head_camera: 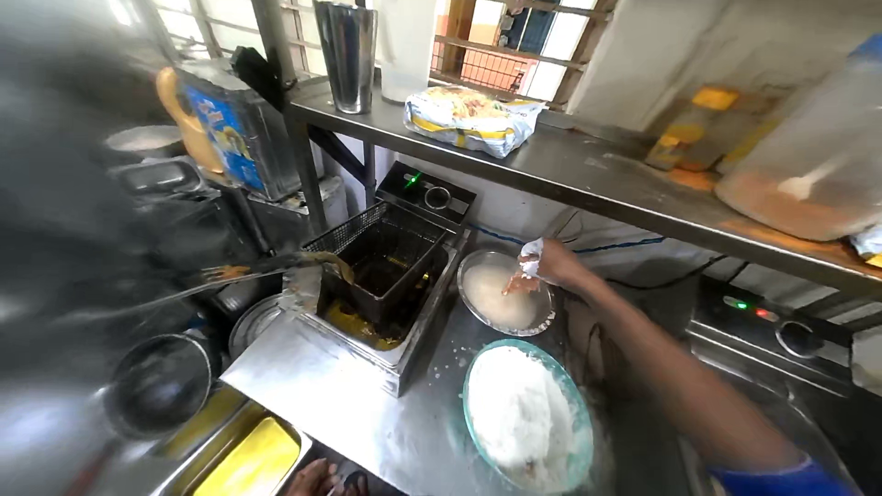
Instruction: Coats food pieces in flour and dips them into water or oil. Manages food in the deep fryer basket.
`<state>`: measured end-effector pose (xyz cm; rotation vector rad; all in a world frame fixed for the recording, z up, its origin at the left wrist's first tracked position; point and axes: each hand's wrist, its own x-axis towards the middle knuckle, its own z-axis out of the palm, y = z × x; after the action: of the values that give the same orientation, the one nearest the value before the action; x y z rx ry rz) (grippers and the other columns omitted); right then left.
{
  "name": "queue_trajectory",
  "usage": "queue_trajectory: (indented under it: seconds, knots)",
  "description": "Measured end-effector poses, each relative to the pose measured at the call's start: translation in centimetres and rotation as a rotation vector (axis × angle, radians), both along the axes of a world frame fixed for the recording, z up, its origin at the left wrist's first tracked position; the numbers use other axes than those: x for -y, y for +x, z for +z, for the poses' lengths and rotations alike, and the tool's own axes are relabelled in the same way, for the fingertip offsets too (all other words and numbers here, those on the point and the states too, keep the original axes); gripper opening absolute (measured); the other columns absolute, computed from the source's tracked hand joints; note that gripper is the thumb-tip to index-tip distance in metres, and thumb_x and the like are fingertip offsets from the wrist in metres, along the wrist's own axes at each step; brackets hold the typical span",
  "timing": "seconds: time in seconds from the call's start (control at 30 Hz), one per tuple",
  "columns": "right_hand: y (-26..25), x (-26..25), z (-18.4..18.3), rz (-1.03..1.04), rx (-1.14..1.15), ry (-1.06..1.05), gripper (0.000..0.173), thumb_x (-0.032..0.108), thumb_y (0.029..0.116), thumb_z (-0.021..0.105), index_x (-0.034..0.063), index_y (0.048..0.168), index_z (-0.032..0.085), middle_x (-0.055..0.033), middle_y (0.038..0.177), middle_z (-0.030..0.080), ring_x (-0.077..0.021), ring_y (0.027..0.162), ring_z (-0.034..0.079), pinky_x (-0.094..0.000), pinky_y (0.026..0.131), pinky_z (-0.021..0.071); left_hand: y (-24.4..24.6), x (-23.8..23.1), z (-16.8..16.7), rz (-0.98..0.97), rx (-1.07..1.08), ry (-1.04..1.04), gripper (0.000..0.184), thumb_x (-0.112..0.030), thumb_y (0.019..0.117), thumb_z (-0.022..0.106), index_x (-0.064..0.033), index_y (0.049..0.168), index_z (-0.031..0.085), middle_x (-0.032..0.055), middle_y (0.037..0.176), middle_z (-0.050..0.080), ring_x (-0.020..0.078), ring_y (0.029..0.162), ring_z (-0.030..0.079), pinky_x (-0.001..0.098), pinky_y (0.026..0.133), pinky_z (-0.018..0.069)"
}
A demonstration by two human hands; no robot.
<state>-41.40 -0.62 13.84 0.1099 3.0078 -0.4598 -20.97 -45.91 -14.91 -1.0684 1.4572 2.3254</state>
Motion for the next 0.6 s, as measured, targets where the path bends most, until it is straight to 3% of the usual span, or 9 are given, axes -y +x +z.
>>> queue_trajectory:
  seconds: [0.17, 0.27, 0.33, 0.47, 0.6]
  knots:
    - [4.1, 2.1, 1.6, 0.129, 0.095, -0.065, 0.007, 0.007, 0.0871, 0.077, 0.0061, 0.093, 0.074, -0.0122, 0.087, 0.070, -0.0271, 0.082, 0.067, -0.0520, 0.076, 0.0542, 0.7, 0.6, -0.4, 0.029, 0.049, -0.022, 0.022, -0.015, 0.1067, 0.042, -0.0004, 0.122, 0.051, 0.0058, 0.087, 0.063, 0.0144, 0.068, 0.063, 0.0340, 0.065, 0.0575]
    - [7.2, 4.1, -0.4, 0.158, 0.196, -0.139, 0.012, 0.003, 0.0864, 0.078, 0.0041, 0.098, 0.074, -0.0135, 0.090, 0.071, -0.0269, 0.081, 0.068, -0.0496, 0.076, 0.0560, 0.6, 0.8, -0.4, 0.031, 0.053, 0.002, 0.020, -0.015, 0.1071, 0.042, -0.0016, 0.119, 0.051, 0.0046, 0.085, 0.063, 0.0142, 0.066, 0.064, 0.0335, 0.064, 0.0579]
    - [8.7, 4.9, -3.5, 0.121, 0.288, -0.185, 0.016, 0.002, 0.0886, 0.074, 0.0009, 0.105, 0.073, -0.0173, 0.097, 0.071, -0.0293, 0.089, 0.067, -0.0507, 0.082, 0.0547, 0.4, 0.7, -0.2, 0.020, 0.051, 0.004, 0.018, -0.015, 0.1063, 0.043, -0.0027, 0.117, 0.050, 0.0036, 0.085, 0.062, 0.0134, 0.066, 0.064, 0.0326, 0.063, 0.0581]
    - [10.4, 4.6, -11.5, -0.028, 0.441, -0.151, 0.042, 0.008, 0.0911, 0.072, -0.0080, 0.129, 0.060, -0.0288, 0.125, 0.064, -0.0405, 0.118, 0.062, -0.0568, 0.103, 0.0481, 0.2, 0.2, 0.1, 0.014, 0.054, 0.000, 0.014, -0.010, 0.1048, 0.044, -0.0021, 0.115, 0.051, 0.0048, 0.083, 0.063, 0.0144, 0.065, 0.064, 0.0327, 0.061, 0.0580]
    - [11.5, 4.1, -12.6, -0.109, 0.482, 0.020, 0.040, 0.012, 0.0952, 0.067, -0.0080, 0.130, 0.061, -0.0295, 0.133, 0.061, -0.0423, 0.129, 0.056, -0.0560, 0.111, 0.0433, 0.6, 0.2, -0.1, 0.003, 0.051, -0.007, 0.012, -0.009, 0.1040, 0.046, -0.0028, 0.112, 0.052, 0.0048, 0.083, 0.064, 0.0147, 0.065, 0.065, 0.0325, 0.061, 0.0584]
